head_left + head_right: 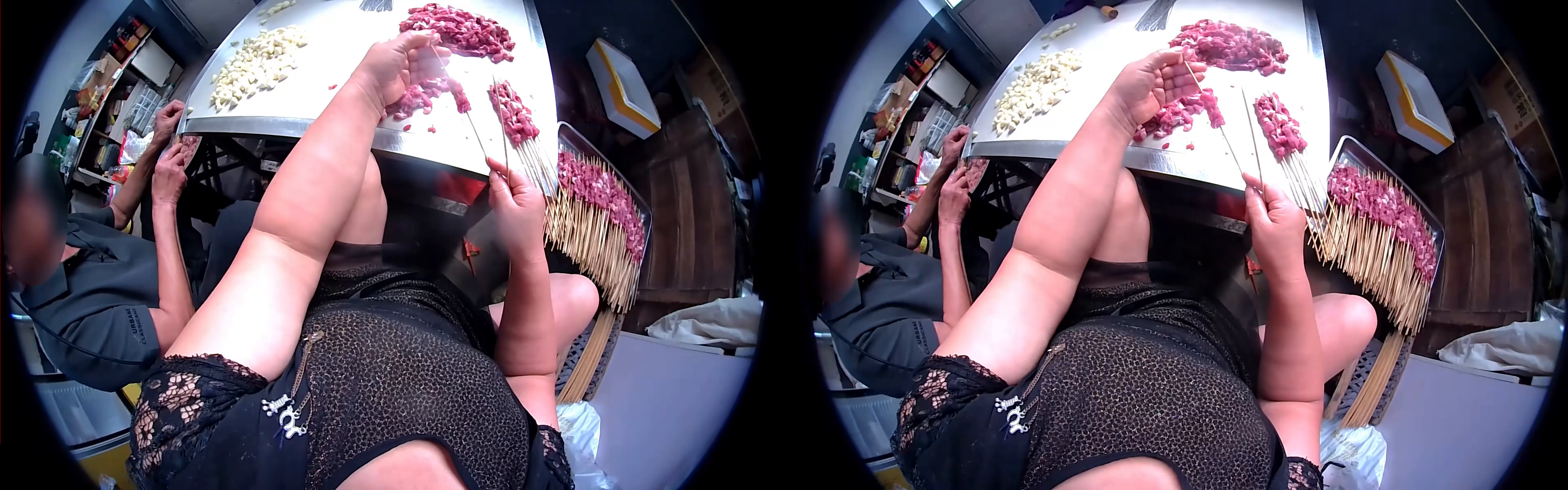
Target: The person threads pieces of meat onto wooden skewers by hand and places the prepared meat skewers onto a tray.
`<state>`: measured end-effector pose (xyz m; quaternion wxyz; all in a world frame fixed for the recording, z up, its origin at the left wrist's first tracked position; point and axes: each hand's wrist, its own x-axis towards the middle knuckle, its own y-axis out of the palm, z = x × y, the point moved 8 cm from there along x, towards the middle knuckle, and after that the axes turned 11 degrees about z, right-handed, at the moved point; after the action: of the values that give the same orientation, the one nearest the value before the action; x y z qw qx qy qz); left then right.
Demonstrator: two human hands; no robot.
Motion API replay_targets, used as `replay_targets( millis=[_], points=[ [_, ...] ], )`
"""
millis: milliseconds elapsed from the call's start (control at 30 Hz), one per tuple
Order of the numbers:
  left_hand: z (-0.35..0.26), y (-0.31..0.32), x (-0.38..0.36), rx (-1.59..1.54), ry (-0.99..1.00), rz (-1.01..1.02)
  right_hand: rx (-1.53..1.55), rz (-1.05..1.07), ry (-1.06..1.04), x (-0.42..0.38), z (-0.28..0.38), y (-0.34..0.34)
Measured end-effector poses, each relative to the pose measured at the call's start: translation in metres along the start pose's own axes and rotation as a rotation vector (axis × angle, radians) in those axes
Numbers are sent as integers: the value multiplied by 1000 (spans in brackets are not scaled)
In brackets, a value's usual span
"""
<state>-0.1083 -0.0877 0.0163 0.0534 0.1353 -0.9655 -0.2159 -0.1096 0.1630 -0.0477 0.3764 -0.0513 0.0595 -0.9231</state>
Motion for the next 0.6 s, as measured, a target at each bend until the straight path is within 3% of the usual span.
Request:
replay_targets(
  millis=[167,233,600],
  points=[
    [3,-6,2,93,8,-24,-47,-9,-13,-3,-1,-1],
    [1,-14,1,31,47,-144,-47,-8,-21,-3,-1,-1],
    [-3,-20,9,-88,196,-108,42,-3,-28,-2,4,3]
  ],
)
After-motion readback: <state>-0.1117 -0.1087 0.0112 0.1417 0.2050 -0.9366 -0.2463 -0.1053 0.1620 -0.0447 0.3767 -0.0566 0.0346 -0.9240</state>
